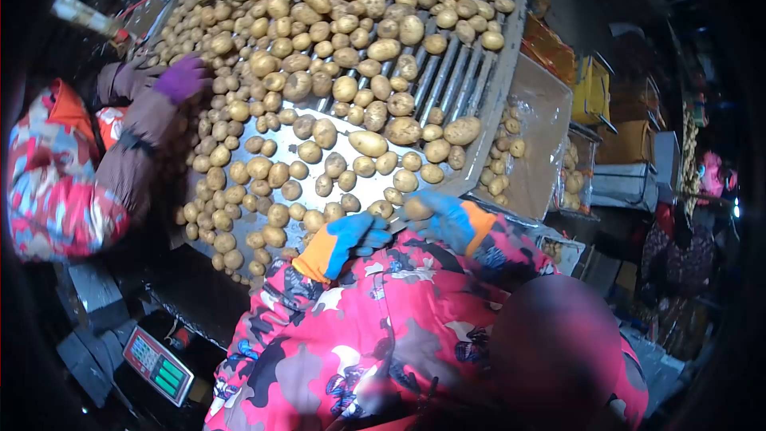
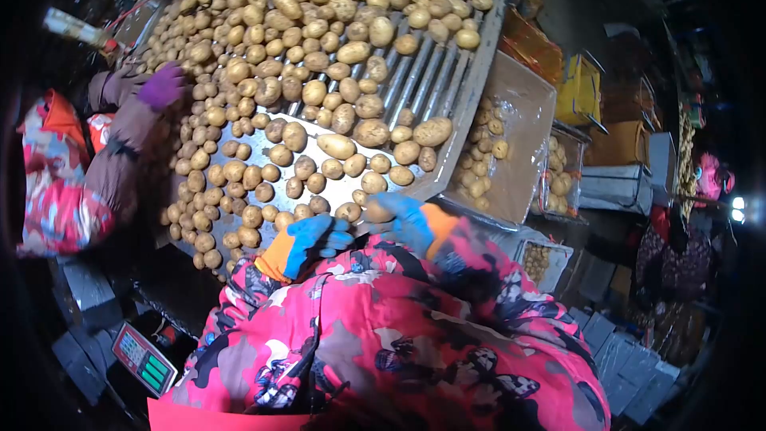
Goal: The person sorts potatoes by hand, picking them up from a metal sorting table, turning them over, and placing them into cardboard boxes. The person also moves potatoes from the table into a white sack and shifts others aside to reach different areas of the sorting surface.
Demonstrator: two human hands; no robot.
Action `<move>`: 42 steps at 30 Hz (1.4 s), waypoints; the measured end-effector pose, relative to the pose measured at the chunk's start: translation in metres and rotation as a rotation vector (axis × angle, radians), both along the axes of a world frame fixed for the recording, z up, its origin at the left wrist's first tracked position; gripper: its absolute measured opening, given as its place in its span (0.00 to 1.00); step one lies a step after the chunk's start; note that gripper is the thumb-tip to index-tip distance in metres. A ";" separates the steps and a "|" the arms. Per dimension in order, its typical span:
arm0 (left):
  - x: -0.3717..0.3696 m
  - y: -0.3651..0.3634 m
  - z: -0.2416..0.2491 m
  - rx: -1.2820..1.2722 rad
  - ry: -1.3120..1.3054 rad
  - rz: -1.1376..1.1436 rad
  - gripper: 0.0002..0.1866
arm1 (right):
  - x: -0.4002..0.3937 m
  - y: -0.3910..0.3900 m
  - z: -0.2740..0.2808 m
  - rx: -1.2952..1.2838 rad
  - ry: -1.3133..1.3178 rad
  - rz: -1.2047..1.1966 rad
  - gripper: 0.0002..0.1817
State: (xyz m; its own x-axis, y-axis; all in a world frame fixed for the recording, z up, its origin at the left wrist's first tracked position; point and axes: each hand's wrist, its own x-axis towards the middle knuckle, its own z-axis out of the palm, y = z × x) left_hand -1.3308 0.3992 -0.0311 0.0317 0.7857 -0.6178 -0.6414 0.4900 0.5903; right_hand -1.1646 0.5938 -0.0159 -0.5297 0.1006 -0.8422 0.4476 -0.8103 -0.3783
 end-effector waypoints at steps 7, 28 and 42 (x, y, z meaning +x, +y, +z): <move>-0.008 -0.028 -0.040 -0.152 -0.026 0.349 0.27 | 0.066 0.170 -0.010 0.429 0.353 -0.801 0.26; 0.007 0.013 -0.043 0.135 -0.738 0.532 0.27 | -0.112 0.072 -0.051 1.702 -0.069 1.315 0.31; -0.062 0.027 -0.054 0.045 1.719 0.434 0.29 | -0.124 0.014 -0.075 1.320 0.422 0.734 0.33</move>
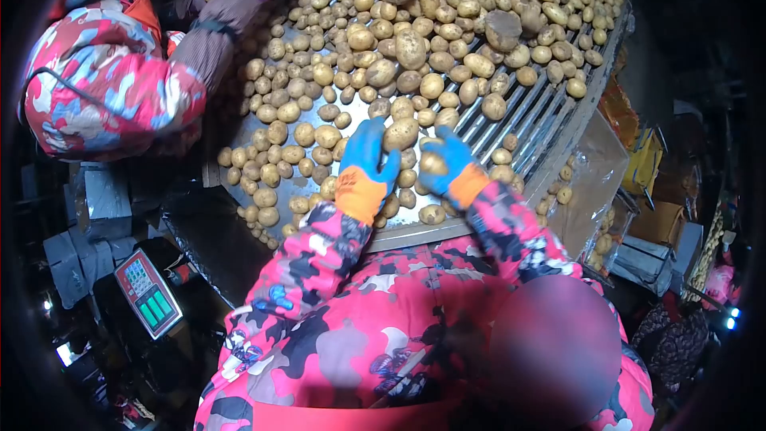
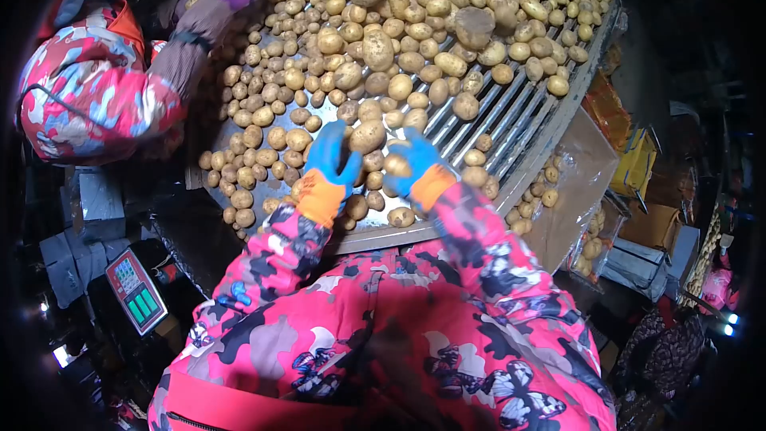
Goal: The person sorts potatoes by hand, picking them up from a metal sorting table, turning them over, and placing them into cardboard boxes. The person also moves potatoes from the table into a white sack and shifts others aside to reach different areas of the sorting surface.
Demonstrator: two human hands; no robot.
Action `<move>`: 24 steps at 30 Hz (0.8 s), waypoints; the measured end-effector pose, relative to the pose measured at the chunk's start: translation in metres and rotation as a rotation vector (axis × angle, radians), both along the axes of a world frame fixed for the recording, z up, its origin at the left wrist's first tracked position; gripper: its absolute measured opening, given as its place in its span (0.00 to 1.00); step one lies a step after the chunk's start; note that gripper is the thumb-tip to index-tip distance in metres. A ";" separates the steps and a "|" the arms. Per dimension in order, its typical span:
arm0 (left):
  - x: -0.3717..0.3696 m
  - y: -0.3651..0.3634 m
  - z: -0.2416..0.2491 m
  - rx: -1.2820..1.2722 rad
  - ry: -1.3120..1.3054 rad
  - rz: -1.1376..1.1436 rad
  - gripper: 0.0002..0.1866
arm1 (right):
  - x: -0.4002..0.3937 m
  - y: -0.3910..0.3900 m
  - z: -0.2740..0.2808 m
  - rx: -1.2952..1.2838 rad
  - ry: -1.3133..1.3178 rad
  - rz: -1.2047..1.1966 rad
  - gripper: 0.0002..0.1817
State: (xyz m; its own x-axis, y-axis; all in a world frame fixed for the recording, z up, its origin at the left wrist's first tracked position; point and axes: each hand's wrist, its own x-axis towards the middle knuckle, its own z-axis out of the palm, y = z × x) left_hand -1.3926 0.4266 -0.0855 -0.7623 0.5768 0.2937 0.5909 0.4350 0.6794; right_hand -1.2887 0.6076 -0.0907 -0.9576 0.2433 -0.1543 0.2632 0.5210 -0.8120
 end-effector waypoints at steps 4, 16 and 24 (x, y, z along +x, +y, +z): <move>-0.018 0.025 -0.006 -0.361 0.074 -0.179 0.35 | 0.007 -0.020 0.012 0.231 -0.149 0.117 0.31; -0.024 0.030 0.008 0.083 -0.757 0.000 0.36 | 0.008 0.015 -0.129 -1.416 0.146 -0.351 0.19; 0.077 0.082 0.075 -0.179 -0.620 -0.280 0.46 | 0.053 0.013 0.039 -1.844 0.718 -0.748 0.37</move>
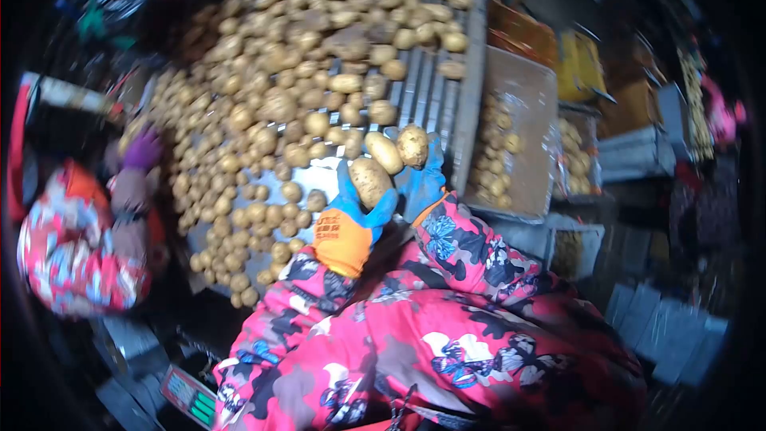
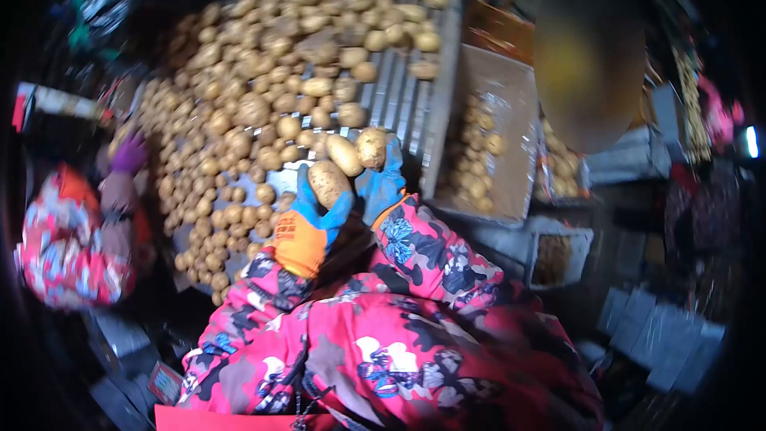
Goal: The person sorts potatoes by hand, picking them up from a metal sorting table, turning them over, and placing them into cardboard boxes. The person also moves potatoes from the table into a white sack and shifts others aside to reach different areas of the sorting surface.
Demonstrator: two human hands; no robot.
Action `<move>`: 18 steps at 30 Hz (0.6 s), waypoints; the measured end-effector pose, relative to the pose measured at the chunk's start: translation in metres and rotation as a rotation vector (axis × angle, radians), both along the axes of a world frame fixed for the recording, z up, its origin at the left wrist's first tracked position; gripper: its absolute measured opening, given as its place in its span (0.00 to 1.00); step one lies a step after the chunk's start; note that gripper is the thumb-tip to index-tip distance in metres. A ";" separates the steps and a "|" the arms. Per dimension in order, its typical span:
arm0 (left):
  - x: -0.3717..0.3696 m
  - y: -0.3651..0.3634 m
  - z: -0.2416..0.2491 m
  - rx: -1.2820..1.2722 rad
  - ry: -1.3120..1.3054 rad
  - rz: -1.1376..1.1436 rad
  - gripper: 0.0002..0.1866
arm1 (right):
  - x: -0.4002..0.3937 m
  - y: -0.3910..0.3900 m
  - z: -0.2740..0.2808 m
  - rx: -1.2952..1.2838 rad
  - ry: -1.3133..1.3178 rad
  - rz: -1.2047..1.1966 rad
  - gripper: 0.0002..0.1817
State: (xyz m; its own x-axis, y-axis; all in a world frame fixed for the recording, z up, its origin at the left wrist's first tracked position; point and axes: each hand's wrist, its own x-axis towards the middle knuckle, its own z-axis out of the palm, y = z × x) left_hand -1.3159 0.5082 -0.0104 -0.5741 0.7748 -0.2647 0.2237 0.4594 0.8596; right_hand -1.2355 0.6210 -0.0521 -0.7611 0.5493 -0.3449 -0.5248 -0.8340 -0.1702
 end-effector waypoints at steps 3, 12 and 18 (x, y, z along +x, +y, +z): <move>0.028 0.009 -0.011 -0.035 -0.146 -0.193 0.52 | 0.051 0.009 -0.030 -0.016 -0.107 -0.118 0.38; 0.067 0.033 -0.016 0.234 -0.591 -0.489 0.34 | 0.221 0.073 0.018 0.163 -0.428 -0.832 0.35; 0.017 -0.002 -0.025 0.002 -0.261 -0.346 0.25 | 0.342 0.204 -0.028 0.178 -0.502 -0.912 0.22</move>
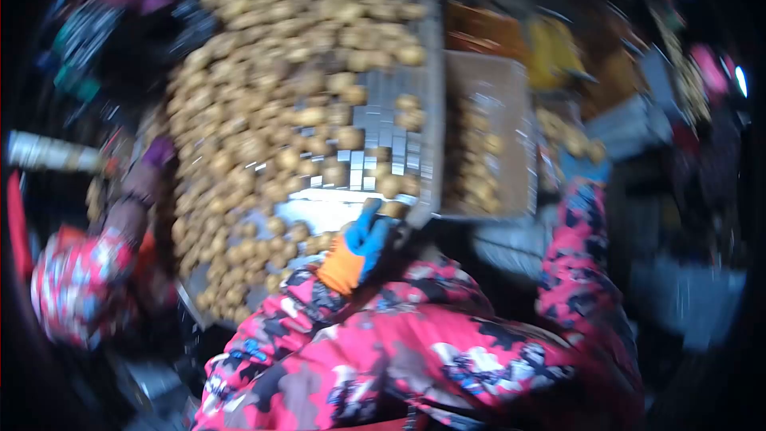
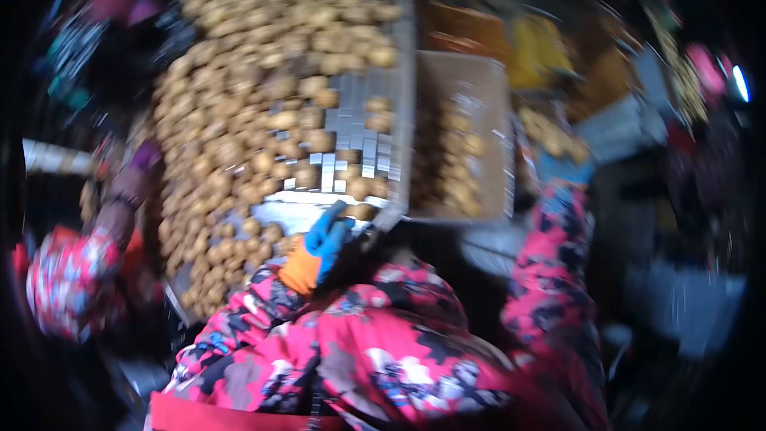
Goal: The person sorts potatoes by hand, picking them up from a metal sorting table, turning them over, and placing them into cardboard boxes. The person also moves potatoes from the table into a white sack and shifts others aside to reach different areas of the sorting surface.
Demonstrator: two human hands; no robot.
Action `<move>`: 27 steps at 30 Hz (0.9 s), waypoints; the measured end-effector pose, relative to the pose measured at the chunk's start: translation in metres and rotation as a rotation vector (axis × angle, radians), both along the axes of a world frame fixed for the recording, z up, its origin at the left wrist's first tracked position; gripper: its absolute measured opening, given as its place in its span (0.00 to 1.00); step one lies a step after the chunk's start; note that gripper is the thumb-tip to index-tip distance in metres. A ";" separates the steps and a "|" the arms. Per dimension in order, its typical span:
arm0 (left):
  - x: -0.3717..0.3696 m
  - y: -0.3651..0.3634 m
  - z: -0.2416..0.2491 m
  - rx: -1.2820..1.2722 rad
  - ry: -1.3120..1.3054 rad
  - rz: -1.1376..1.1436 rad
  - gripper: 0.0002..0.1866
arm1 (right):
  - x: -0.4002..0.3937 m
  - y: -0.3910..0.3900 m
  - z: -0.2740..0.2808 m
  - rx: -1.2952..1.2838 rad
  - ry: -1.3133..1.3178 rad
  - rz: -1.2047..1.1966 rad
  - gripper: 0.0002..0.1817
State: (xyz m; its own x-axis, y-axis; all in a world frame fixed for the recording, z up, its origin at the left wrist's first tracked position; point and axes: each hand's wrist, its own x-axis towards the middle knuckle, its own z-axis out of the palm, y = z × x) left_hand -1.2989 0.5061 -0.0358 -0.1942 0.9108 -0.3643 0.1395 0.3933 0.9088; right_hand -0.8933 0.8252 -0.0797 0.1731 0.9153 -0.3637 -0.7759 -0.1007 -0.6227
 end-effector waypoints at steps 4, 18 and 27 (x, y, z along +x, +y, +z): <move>-0.041 -0.066 -0.049 0.241 0.459 -0.014 0.18 | -0.035 0.039 -0.034 -0.101 -0.211 0.105 0.26; -0.032 -0.162 -0.018 -0.123 -0.448 0.876 0.19 | -0.508 -0.020 -0.012 0.559 -1.144 0.897 0.46; -0.112 -0.124 -0.052 0.174 0.483 0.746 0.21 | -0.526 -0.011 -0.044 0.985 -1.655 0.842 0.44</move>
State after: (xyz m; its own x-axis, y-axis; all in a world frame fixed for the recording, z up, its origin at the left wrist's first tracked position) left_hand -1.4110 0.3817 -0.0881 -0.8521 0.5218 0.0412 0.2852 0.3967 0.8726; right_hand -1.4195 0.8146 -0.1235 -0.7114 0.6744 0.1976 0.4737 0.6679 -0.5740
